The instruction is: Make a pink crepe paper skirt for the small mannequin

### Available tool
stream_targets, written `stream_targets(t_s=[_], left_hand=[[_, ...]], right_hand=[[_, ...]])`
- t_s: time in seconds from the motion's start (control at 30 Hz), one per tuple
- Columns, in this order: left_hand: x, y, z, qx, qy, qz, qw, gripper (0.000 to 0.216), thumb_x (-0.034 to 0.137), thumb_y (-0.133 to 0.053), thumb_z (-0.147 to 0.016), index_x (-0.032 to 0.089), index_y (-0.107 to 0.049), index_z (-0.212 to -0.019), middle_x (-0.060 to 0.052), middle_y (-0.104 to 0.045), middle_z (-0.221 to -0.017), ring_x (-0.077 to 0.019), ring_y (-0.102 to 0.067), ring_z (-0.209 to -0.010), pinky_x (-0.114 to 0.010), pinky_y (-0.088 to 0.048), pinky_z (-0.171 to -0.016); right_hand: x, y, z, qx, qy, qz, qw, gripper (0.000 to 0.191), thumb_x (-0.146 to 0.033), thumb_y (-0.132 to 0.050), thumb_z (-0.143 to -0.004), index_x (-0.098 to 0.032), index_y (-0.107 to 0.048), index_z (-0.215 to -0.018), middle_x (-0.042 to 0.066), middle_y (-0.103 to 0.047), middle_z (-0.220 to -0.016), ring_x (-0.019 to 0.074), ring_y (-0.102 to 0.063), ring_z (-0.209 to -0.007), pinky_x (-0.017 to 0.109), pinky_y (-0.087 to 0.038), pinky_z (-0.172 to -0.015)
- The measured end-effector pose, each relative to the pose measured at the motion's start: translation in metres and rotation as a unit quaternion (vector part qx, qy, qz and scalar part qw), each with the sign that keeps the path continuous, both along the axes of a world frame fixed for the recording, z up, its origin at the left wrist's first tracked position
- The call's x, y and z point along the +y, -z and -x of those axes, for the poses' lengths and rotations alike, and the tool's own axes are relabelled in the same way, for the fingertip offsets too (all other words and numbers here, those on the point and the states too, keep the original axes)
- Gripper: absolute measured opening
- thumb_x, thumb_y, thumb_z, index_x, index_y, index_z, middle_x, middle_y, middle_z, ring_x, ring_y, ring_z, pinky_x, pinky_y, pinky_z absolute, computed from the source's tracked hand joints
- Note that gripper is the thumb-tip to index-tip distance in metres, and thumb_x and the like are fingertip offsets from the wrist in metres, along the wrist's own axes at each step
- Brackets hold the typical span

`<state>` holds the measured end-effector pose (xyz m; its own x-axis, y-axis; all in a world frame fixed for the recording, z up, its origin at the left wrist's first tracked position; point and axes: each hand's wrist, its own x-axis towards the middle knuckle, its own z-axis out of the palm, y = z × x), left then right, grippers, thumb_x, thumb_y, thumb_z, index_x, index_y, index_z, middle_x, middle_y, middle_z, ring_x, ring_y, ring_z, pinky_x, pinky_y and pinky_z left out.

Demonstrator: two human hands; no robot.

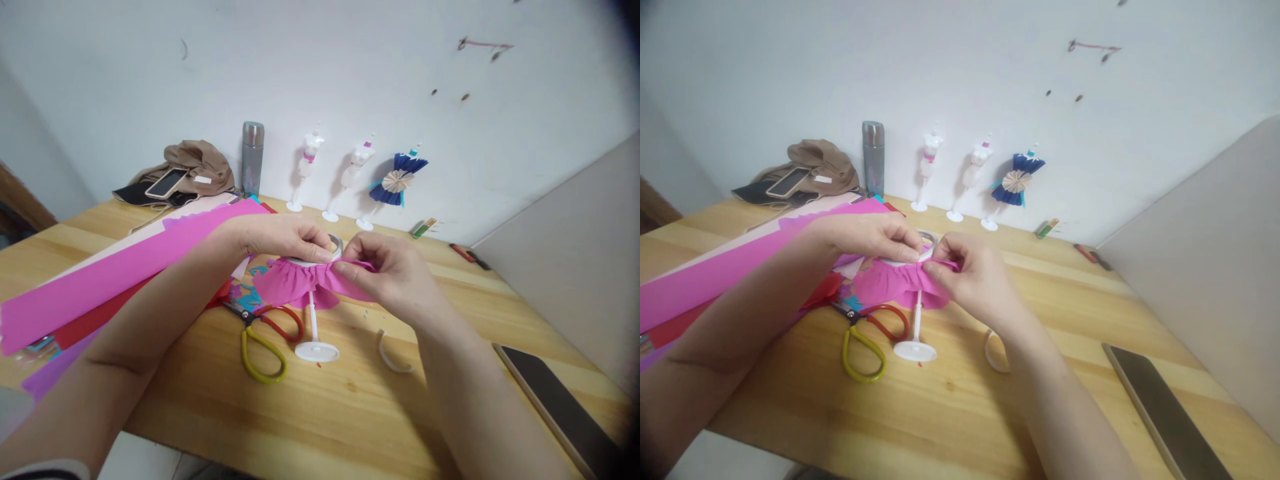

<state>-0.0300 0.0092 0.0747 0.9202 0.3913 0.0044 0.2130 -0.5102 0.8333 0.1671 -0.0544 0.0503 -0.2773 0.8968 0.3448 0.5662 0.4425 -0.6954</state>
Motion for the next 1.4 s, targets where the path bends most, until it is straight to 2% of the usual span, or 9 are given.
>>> stream_targets(t_s=[0.27,0.43,0.57,0.67,0.73,0.87,1.07,1.23,1.4], left_hand=[[-0.004,-0.003,0.000,-0.004,-0.010,-0.020,1.000,0.035,0.030,-0.057,-0.086,0.018,-0.040,-0.058,0.005,-0.030,-0.058,-0.0084,-0.028,-0.053,-0.024,-0.022,-0.049],[-0.002,-0.004,0.003,0.008,-0.009,-0.040,0.999,0.034,0.030,-0.057,-0.085,0.018,-0.041,-0.059,0.005,-0.032,-0.060,-0.0085,-0.030,-0.055,-0.023,-0.024,-0.050],[0.001,-0.003,0.008,0.010,-0.007,-0.020,1.000,0.032,0.035,-0.058,-0.086,0.017,-0.046,-0.062,0.004,-0.033,-0.061,-0.0091,-0.031,-0.056,-0.024,-0.025,-0.052],[0.005,0.002,0.010,-0.012,-0.022,-0.002,1.000,0.035,0.037,-0.059,-0.086,0.017,-0.047,-0.061,0.003,-0.034,-0.062,-0.0093,-0.032,-0.057,-0.024,-0.026,-0.054],[0.009,0.006,0.012,-0.023,-0.032,0.011,0.999,0.036,0.039,-0.060,-0.085,0.016,-0.047,-0.061,0.003,-0.035,-0.062,-0.0093,-0.033,-0.057,-0.024,-0.026,-0.055],[0.016,0.011,0.014,-0.025,-0.034,0.018,0.999,0.036,0.040,-0.064,-0.083,0.016,-0.049,-0.060,0.003,-0.035,-0.062,-0.0091,-0.032,-0.056,-0.025,-0.024,-0.054],[0.021,0.016,0.015,-0.041,-0.040,0.029,0.998,0.034,0.039,-0.066,-0.082,0.015,-0.054,-0.061,0.003,-0.039,-0.060,-0.0087,-0.034,-0.054,-0.023,-0.025,-0.052],[0.022,0.021,0.014,-0.057,-0.060,0.058,0.995,0.027,0.039,-0.066,-0.081,0.013,-0.065,-0.074,0.002,-0.050,-0.064,-0.0092,-0.040,-0.058,-0.021,-0.029,-0.055],[0.024,0.023,0.015,-0.070,-0.065,0.073,0.993,0.035,0.042,-0.068,-0.081,0.014,-0.056,-0.064,0.005,-0.038,-0.058,-0.0074,-0.032,-0.053,-0.022,-0.024,-0.053]], right_hand=[[0.007,0.008,0.003,0.062,0.025,0.072,0.995,0.028,-0.038,-0.067,-0.068,-0.023,-0.047,-0.056,-0.005,-0.043,-0.050,0.0094,-0.034,-0.047,0.026,-0.026,-0.045],[0.012,0.015,0.005,0.056,0.055,0.073,0.994,0.031,-0.043,-0.069,-0.067,-0.022,-0.049,-0.056,-0.004,-0.041,-0.050,0.0095,-0.033,-0.048,0.026,-0.024,-0.045],[0.009,0.006,0.001,0.041,0.013,0.099,0.994,0.030,-0.044,-0.072,-0.068,-0.021,-0.053,-0.061,-0.005,-0.044,-0.051,0.0093,-0.036,-0.048,0.024,-0.026,-0.044],[0.008,-0.003,-0.008,0.063,-0.017,0.129,0.989,0.027,-0.042,-0.075,-0.067,-0.019,-0.060,-0.067,-0.002,-0.055,-0.058,0.0108,-0.046,-0.052,0.024,-0.034,-0.045],[0.008,-0.008,-0.016,0.084,-0.012,0.145,0.986,0.027,-0.041,-0.078,-0.067,-0.019,-0.064,-0.070,-0.001,-0.059,-0.060,0.0117,-0.050,-0.052,0.024,-0.038,-0.046],[0.006,-0.014,-0.028,0.108,0.000,0.122,0.987,0.025,-0.040,-0.081,-0.067,-0.019,-0.070,-0.072,0.000,-0.061,-0.057,0.0115,-0.052,-0.050,0.023,-0.041,-0.044],[0.001,-0.018,-0.030,0.110,0.005,0.094,0.989,0.023,-0.041,-0.080,-0.068,-0.020,-0.075,-0.076,0.001,-0.065,-0.060,0.0127,-0.054,-0.050,0.026,-0.046,-0.046],[0.012,-0.012,-0.036,0.141,0.036,0.059,0.988,0.030,-0.047,-0.078,-0.072,-0.020,-0.067,-0.062,-0.001,-0.054,-0.051,0.0111,-0.046,-0.047,0.025,-0.037,-0.042],[0.021,-0.004,-0.042,0.163,0.024,0.069,0.984,0.036,-0.050,-0.077,-0.075,-0.021,-0.062,-0.059,-0.002,-0.050,-0.048,0.0102,-0.042,-0.045,0.026,-0.031,-0.043]])
